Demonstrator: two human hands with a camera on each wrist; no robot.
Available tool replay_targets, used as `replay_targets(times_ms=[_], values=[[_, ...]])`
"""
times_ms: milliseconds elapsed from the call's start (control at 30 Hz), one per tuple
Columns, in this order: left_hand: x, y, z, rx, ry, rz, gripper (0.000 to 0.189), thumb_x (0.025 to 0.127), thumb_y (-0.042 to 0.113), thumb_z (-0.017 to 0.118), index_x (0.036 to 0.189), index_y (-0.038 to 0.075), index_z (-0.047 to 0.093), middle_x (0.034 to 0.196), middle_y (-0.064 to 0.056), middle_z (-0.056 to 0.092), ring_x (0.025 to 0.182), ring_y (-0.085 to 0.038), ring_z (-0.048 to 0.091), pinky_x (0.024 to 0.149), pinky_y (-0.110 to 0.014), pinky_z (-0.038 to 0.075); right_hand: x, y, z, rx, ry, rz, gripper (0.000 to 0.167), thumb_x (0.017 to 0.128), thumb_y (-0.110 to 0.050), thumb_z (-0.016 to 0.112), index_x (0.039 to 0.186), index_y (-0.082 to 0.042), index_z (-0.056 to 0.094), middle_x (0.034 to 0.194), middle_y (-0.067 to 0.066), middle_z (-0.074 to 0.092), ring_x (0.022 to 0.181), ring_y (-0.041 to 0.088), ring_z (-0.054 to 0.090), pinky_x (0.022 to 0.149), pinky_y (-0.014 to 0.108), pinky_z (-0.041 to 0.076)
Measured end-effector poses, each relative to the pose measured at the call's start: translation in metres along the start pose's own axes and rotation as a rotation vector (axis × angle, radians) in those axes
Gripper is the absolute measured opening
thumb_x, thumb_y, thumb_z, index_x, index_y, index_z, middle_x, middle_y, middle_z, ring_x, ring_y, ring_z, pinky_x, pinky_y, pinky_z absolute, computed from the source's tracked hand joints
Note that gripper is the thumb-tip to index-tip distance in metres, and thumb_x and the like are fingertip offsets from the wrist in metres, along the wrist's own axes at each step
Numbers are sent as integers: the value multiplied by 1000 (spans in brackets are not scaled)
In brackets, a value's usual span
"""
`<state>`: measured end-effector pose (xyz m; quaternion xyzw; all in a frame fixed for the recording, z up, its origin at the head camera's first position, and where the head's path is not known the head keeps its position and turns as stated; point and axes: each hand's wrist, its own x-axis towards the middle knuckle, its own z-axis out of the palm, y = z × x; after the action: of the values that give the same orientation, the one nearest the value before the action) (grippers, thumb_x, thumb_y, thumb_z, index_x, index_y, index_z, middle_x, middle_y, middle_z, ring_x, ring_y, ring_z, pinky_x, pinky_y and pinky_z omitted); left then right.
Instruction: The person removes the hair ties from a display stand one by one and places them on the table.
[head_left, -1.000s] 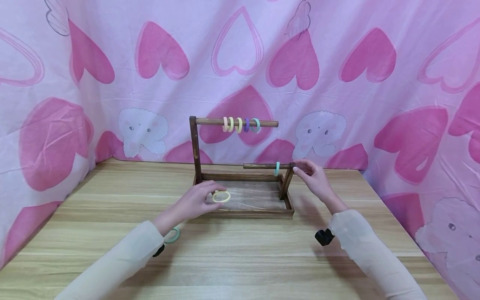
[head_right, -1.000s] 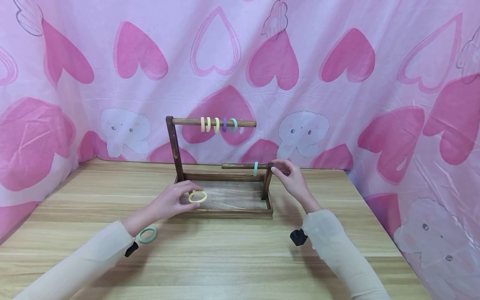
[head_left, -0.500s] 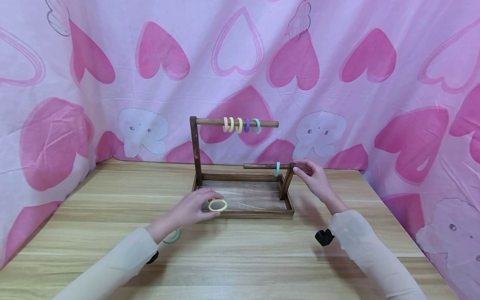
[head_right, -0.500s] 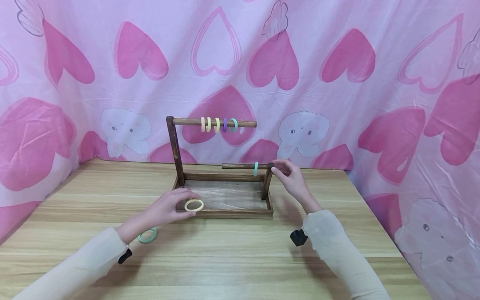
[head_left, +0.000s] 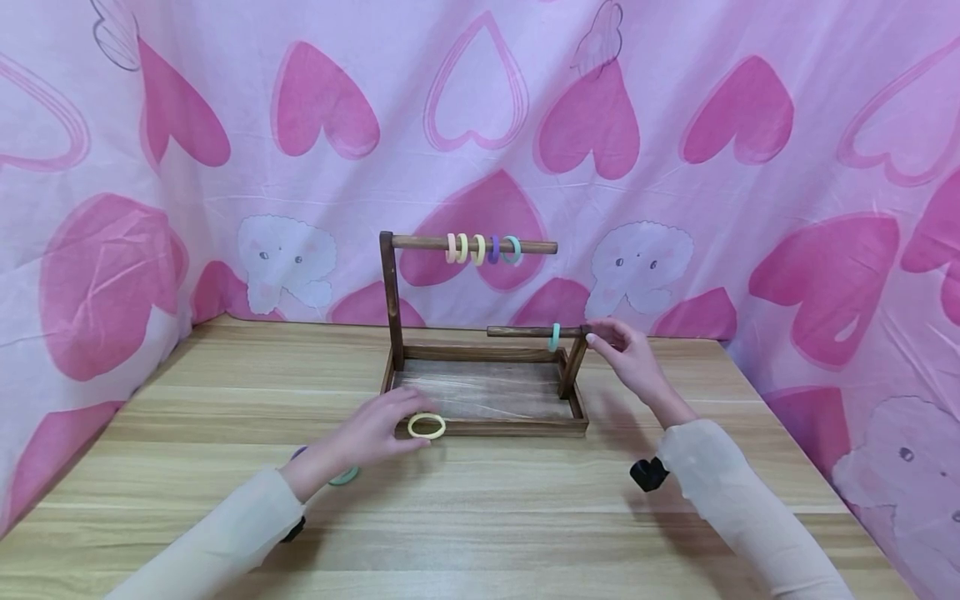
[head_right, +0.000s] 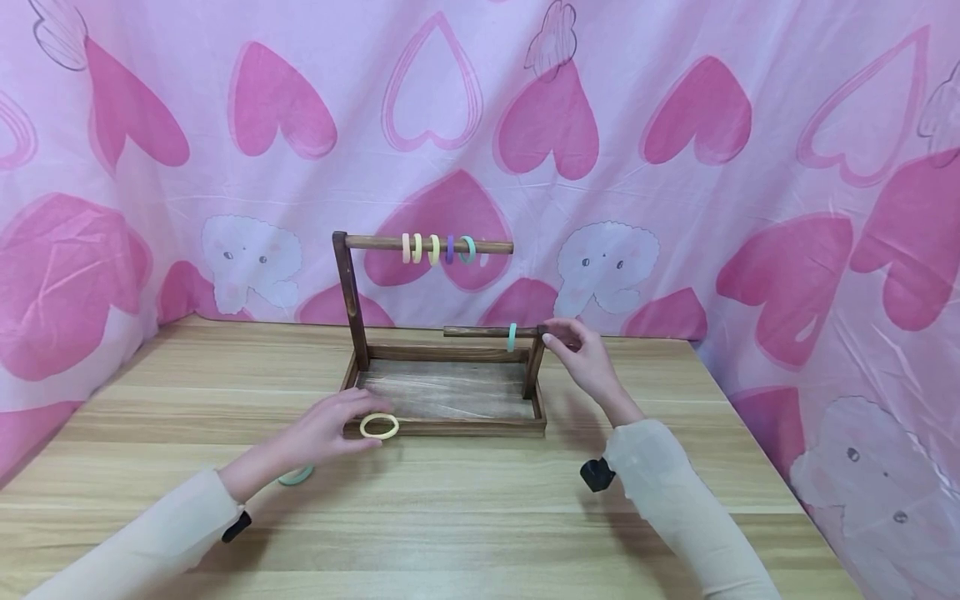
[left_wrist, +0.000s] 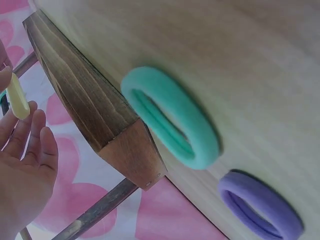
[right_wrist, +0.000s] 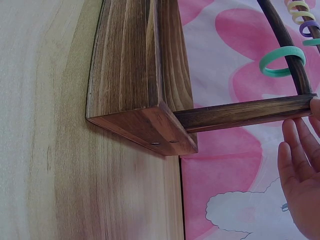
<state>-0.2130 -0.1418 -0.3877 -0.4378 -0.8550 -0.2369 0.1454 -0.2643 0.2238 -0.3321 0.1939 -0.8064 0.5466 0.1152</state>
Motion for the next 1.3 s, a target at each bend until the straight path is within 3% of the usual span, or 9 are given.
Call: replay_targets(times_ms=[533,1100,1300], values=[[-21,5,-1,24,-94,-88,35,72,28,71,101,10,64,92,7,57,87,-9,50,73,-30,44,0,1,0,1,0,-19,27,88,1,51,112,13,50,103,29,54,86,13,57,71,15,44],[-40,1,-4,-20,-182,-139,37,73,27,70,104,10,62,98,8,57,91,-10,49,79,-33,42,0,0,0,0,1,-14,27,88,1,50,112,13,50,103,29,54,88,19,56,72,16,44],[-42,1,-5,-17,-217,-140,37,73,24,70,105,8,61,100,6,58,94,-14,50,82,-36,41,3,12,-2,-12,7,-15,28,88,-5,53,112,10,51,103,26,56,87,15,57,72,17,44]])
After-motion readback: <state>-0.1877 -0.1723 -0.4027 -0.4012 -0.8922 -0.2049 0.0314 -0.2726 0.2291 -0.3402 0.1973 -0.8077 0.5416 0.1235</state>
